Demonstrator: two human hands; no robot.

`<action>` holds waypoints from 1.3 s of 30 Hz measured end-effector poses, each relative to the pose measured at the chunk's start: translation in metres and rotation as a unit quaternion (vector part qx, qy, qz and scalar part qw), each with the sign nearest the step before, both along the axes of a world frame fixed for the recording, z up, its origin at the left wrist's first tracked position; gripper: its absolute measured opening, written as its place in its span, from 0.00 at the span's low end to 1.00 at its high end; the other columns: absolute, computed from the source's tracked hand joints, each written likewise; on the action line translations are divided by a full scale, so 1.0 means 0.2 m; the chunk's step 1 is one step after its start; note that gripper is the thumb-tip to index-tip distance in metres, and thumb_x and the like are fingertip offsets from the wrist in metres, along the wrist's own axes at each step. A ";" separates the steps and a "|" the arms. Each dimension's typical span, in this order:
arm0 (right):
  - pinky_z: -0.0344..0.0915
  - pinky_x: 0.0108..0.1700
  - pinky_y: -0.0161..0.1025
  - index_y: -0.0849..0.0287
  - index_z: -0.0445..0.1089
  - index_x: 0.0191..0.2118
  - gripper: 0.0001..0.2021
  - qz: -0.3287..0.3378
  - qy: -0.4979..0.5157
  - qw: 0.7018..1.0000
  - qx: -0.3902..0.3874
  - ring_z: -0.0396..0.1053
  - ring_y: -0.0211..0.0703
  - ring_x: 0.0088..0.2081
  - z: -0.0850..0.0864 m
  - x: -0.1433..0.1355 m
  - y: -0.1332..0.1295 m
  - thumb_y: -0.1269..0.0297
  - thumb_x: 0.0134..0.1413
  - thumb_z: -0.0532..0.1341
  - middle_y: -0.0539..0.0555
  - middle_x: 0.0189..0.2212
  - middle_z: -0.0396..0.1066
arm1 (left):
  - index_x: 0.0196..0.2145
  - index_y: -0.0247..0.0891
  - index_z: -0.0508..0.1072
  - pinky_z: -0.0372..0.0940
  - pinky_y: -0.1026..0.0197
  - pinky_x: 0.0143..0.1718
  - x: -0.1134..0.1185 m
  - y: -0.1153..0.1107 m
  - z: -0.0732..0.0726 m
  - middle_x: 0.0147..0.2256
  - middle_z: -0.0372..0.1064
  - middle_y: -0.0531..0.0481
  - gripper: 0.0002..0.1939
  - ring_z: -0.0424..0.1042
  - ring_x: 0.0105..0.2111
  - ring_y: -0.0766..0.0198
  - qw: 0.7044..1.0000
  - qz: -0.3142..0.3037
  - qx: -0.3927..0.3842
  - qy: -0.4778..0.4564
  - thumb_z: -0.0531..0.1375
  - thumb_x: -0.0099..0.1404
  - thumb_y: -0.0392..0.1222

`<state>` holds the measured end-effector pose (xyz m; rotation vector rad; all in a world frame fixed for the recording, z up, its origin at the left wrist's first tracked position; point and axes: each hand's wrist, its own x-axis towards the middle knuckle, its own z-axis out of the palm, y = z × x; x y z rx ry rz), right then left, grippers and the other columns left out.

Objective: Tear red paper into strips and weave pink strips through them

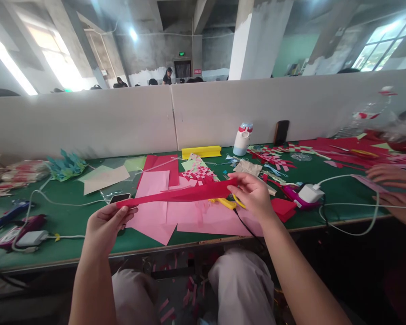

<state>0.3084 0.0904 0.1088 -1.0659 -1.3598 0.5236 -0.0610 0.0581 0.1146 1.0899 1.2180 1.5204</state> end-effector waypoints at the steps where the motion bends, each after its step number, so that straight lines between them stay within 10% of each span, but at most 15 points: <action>1: 0.71 0.40 0.40 0.55 0.73 0.40 0.14 0.005 0.018 1.000 -0.008 0.72 0.43 0.37 -0.01 0.01 0.01 0.62 0.44 0.68 0.54 0.39 0.74 | 0.33 0.34 0.78 0.74 0.60 0.30 0.00 0.00 0.02 0.26 0.77 0.45 0.14 0.77 0.27 0.59 1.000 0.010 0.003 0.012 0.69 0.49 0.45; 13: 0.69 0.39 0.37 0.53 0.72 0.40 0.17 0.028 0.130 0.991 -0.012 0.71 0.40 0.37 -0.02 -0.01 0.06 0.61 0.41 0.70 0.51 0.36 0.73 | 0.27 0.35 0.77 0.66 0.63 0.15 0.03 -0.04 0.11 0.20 0.73 0.50 0.10 0.68 0.15 0.65 0.989 0.064 0.093 0.095 0.66 0.53 0.45; 39: 0.70 0.40 0.42 0.57 0.70 0.41 0.21 0.081 0.096 0.991 -0.040 0.73 0.43 0.35 0.14 -0.19 -0.14 0.61 0.37 0.72 0.52 0.32 0.75 | 0.28 0.34 0.76 0.65 0.68 0.17 -0.20 0.08 -0.07 0.19 0.73 0.51 0.16 0.68 0.17 0.67 0.997 0.075 -0.003 -0.022 0.72 0.43 0.46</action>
